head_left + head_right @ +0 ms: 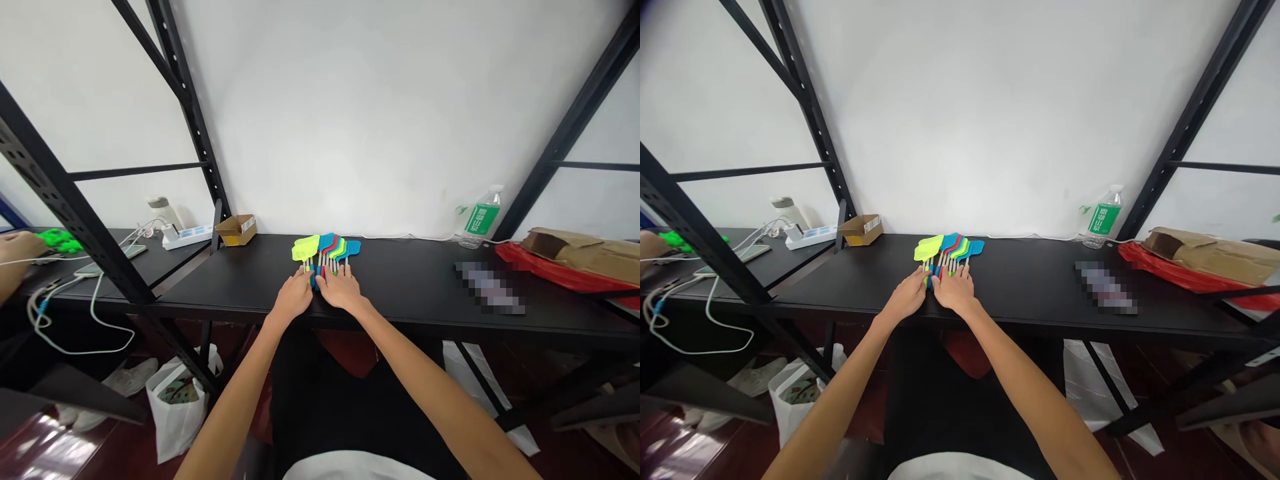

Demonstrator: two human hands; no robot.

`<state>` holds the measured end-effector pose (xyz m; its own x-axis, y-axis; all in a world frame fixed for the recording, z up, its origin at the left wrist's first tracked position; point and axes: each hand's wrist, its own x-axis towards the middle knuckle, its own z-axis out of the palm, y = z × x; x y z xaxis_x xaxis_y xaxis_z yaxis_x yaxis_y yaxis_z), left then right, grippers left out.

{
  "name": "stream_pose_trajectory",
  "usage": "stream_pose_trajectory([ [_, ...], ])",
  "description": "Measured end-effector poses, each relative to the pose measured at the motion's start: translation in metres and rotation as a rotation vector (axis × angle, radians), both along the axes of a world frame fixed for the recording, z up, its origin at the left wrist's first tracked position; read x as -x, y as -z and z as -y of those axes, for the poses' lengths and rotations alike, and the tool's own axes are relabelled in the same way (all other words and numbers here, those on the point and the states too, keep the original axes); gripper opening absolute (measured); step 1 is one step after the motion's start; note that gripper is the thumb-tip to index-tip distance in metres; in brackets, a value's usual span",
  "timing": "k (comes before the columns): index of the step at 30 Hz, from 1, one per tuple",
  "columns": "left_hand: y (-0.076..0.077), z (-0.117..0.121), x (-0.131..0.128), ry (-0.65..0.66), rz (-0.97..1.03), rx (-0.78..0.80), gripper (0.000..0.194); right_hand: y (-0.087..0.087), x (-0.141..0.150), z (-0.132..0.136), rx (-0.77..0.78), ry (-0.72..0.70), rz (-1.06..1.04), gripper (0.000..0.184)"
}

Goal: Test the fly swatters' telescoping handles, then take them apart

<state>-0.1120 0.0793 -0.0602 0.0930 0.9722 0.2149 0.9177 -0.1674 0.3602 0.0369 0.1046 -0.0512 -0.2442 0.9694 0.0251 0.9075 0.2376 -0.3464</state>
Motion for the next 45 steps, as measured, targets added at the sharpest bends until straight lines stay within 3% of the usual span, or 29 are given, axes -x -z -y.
stream_pose_trajectory([
  [9,-0.006,-0.001,0.047,-0.050,-0.071,-0.012,0.057,-0.002,0.006,-0.004,-0.091,-0.232,-0.180,0.053],
  [14,-0.010,0.010,0.022,0.039,-0.228,-0.150,0.051,-0.003,0.000,-0.013,-0.186,-0.070,-0.152,0.038],
  [17,-0.007,0.013,-0.002,0.142,-0.234,-0.118,0.055,-0.003,-0.005,-0.017,-0.199,0.029,-0.097,0.033],
  [21,-0.002,0.012,-0.015,0.131,-0.263,-0.054,0.052,-0.005,-0.017,-0.021,-0.187,0.122,-0.023,0.039],
  [29,0.002,0.011,0.015,0.069,-0.244,-0.081,0.052,-0.011,-0.045,-0.020,-0.120,0.162,0.002,0.035],
  [33,-0.001,0.013,0.034,0.059,-0.243,-0.049,0.053,-0.011,-0.073,-0.013,-0.086,0.204,-0.073,0.036],
  [36,-0.004,0.016,0.031,0.063,-0.207,-0.072,0.053,-0.011,-0.097,-0.004,-0.048,0.206,-0.188,0.029],
  [38,-0.007,0.018,0.014,0.098,-0.069,-0.129,0.051,-0.010,-0.107,0.006,-0.011,0.171,-0.292,0.026],
  [40,-0.009,0.017,-0.014,0.169,0.247,-0.123,0.050,-0.007,-0.110,0.021,0.111,0.098,-0.525,0.026],
  [43,-0.014,0.014,-0.064,0.234,1.017,0.114,0.047,-0.001,-0.105,0.047,0.601,-0.137,-1.189,0.016],
  [45,-0.016,0.013,-0.091,0.230,1.438,0.243,0.044,0.002,-0.101,0.061,0.846,-0.267,-1.397,0.021],
])
